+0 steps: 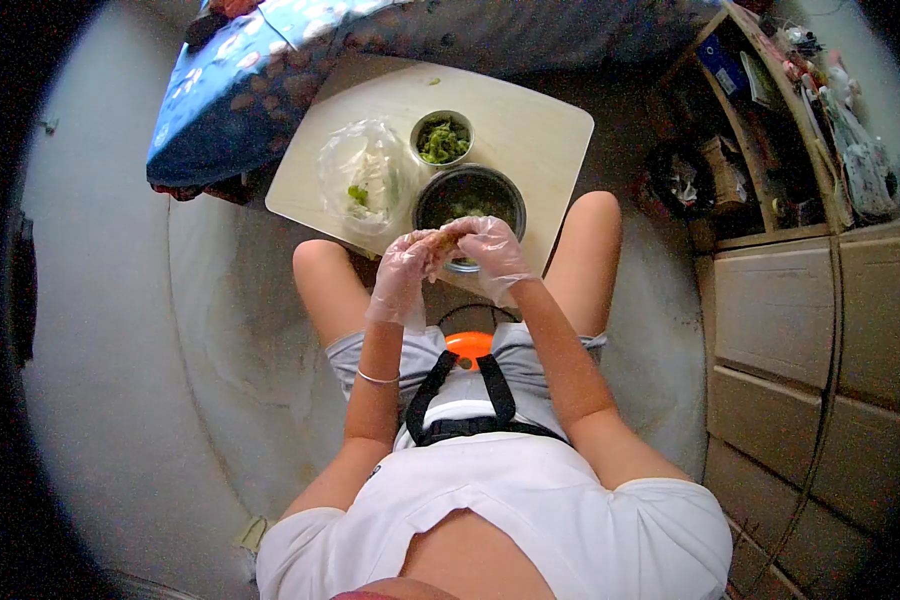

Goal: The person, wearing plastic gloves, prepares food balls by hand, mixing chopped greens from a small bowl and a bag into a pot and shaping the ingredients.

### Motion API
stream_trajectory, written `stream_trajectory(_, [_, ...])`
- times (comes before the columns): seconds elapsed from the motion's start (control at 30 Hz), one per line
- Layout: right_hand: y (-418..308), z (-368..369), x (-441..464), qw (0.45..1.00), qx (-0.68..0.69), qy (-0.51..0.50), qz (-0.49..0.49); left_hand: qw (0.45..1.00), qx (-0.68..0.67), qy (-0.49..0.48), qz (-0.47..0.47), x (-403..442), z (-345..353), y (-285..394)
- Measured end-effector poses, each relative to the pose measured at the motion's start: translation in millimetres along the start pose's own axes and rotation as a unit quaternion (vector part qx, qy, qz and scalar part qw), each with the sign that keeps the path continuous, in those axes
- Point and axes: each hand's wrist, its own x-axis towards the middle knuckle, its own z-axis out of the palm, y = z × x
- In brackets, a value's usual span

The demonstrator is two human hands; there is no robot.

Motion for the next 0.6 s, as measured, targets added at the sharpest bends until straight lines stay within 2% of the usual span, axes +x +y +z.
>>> stream_trajectory(0.07, [0.1, -1.2, 0.6, 1.000, 0.002, 0.009, 0.007, 1.000, -0.013, 0.012, -0.001, -1.1, 1.9, 1.9])
stream_trajectory(0.13, [-3.7, 0.3, -0.2, 0.998, 0.061, 0.017, 0.016, 0.999, -0.027, 0.025, -0.002, -1.3, 1.1, 1.9])
stream_trajectory(0.23, [1.2, -9.2, 3.0, 0.997, 0.057, 0.048, 0.034, 0.999, -0.032, 0.009, -0.022, 4.7, -6.9, -0.5])
stream_trajectory(0.27, [3.3, -14.6, 3.5, 0.997, 0.057, 0.050, 0.034, 0.999, -0.012, 0.033, -0.006, 6.2, -6.7, -2.5])
stream_trajectory(0.33, [8.2, -26.1, 3.7, 0.993, 0.084, 0.076, -0.018, 0.998, 0.007, 0.059, 0.009, 6.1, -5.1, -3.0])
stream_trajectory(0.43, [11.5, -41.7, 2.8, 0.991, 0.070, 0.109, -0.030, 0.994, 0.059, 0.084, 0.038, 8.7, -2.8, 1.1])
stream_trajectory(0.5, [13.0, -51.6, 1.8, 0.986, 0.099, 0.115, -0.063, 0.958, 0.224, 0.118, 0.134, 10.9, 3.7, 1.3])
stream_trajectory(0.53, [14.4, -55.4, 1.7, 0.986, 0.099, 0.116, -0.063, 0.958, 0.224, 0.117, 0.133, 12.3, 6.6, -0.2])
stream_trajectory(0.57, [16.1, -58.7, 1.9, 0.986, 0.099, 0.117, -0.070, 0.906, 0.362, 0.081, 0.204, 14.1, 9.1, -2.8])
stream_trajectory(0.6, [15.9, -59.7, 2.4, 0.985, 0.099, 0.118, -0.077, 0.828, 0.490, 0.043, 0.270, 16.1, 9.2, -6.0])
